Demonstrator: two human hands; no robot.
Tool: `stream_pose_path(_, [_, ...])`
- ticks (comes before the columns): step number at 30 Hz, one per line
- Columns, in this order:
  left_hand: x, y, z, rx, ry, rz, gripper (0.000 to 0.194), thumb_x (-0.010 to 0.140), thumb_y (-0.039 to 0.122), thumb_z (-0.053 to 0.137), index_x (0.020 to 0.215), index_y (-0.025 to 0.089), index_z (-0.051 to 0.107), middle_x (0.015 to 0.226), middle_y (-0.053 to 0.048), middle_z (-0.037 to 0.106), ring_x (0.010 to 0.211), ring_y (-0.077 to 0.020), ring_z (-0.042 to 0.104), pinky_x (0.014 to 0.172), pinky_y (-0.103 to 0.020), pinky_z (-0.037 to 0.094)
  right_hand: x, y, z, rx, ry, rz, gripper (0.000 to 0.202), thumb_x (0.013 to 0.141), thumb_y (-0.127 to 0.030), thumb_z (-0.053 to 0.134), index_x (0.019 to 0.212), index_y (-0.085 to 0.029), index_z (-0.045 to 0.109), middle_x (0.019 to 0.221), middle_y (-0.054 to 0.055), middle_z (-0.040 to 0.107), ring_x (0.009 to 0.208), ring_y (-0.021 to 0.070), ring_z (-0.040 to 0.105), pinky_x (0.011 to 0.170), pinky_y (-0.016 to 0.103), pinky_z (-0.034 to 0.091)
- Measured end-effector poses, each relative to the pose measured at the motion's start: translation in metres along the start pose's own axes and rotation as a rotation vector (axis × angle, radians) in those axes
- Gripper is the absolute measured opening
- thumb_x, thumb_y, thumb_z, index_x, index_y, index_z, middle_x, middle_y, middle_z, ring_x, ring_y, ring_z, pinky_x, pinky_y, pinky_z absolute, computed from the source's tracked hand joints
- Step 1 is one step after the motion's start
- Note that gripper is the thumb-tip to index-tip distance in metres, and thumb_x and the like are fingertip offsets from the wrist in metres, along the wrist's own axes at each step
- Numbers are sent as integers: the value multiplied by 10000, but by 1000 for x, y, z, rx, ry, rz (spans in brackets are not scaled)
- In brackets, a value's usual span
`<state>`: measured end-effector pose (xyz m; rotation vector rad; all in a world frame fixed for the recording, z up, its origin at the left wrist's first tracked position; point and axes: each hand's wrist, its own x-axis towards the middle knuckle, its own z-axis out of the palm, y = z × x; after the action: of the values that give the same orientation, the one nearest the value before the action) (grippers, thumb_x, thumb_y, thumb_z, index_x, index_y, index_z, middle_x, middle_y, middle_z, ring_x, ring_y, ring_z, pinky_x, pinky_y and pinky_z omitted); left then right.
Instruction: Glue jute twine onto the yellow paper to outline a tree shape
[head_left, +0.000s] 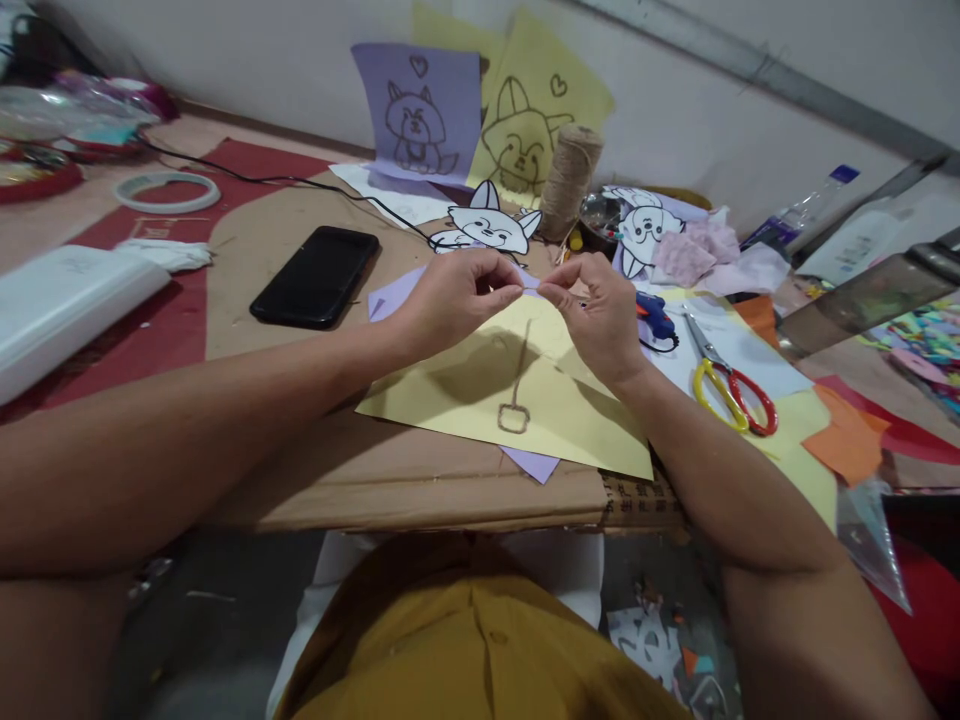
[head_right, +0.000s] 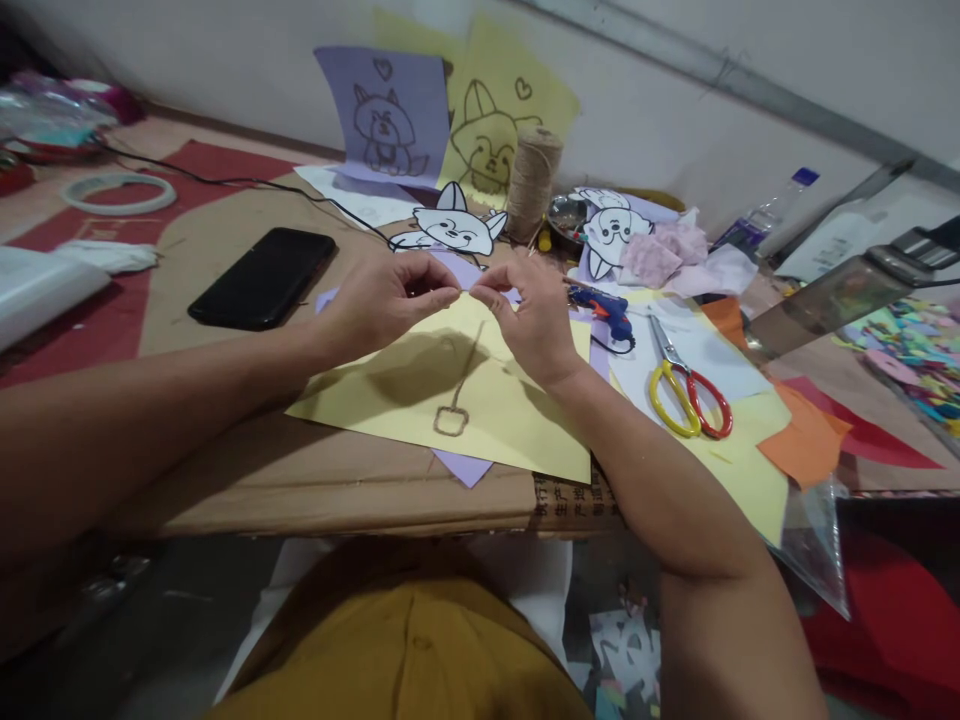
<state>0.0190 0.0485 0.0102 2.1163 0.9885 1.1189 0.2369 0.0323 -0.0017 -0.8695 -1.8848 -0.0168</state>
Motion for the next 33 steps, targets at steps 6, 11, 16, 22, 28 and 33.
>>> stream_pose_path(6, [-3,4,2,-11,-29,-3,104,903,276,707,915,215,790,798,-17,711,715,-146,555,683,-285,411,-1,2,0,-16,22,47,498,1020,-708,598,860,-246,690,813,6,695,806,204,636,811,397,476])
stream_pose_path(11, [-4,5,3,-7,-40,-32,159,932,354,708,854,233,777,749,-16,691,715,-165,565,676,-299,410,0,-1,-1,-155,-54,47,597,1033,-783,451,832,-259,655,813,28,676,832,229,628,901,444,488])
stream_pose_path(16, [-4,3,5,2,-46,-24,159,956,316,706,853,206,758,729,-5,680,693,-149,557,695,-296,431,-2,4,2,-215,-73,26,650,1038,-815,303,845,-260,581,828,42,643,871,240,619,915,453,464])
stream_pose_path(22, [-5,2,7,11,-84,-11,144,966,240,673,854,192,749,729,5,685,656,-130,552,671,-276,420,-4,5,6,-264,-93,9,689,1013,-846,169,833,-272,506,856,60,605,901,276,597,890,483,459])
stream_pose_path(28, [-5,5,8,-5,-109,-36,181,945,189,656,766,189,687,652,17,624,607,-116,503,631,-274,388,-5,4,4,-296,-129,-3,724,989,-866,149,869,-275,550,874,76,596,955,309,606,969,544,467])
stream_pose_path(33, [-4,10,7,-77,-119,-71,202,936,269,686,745,205,682,634,12,585,637,-134,509,650,-291,395,-5,4,4,-320,-119,-25,719,993,-861,132,818,-274,509,852,71,596,928,301,611,976,552,466])
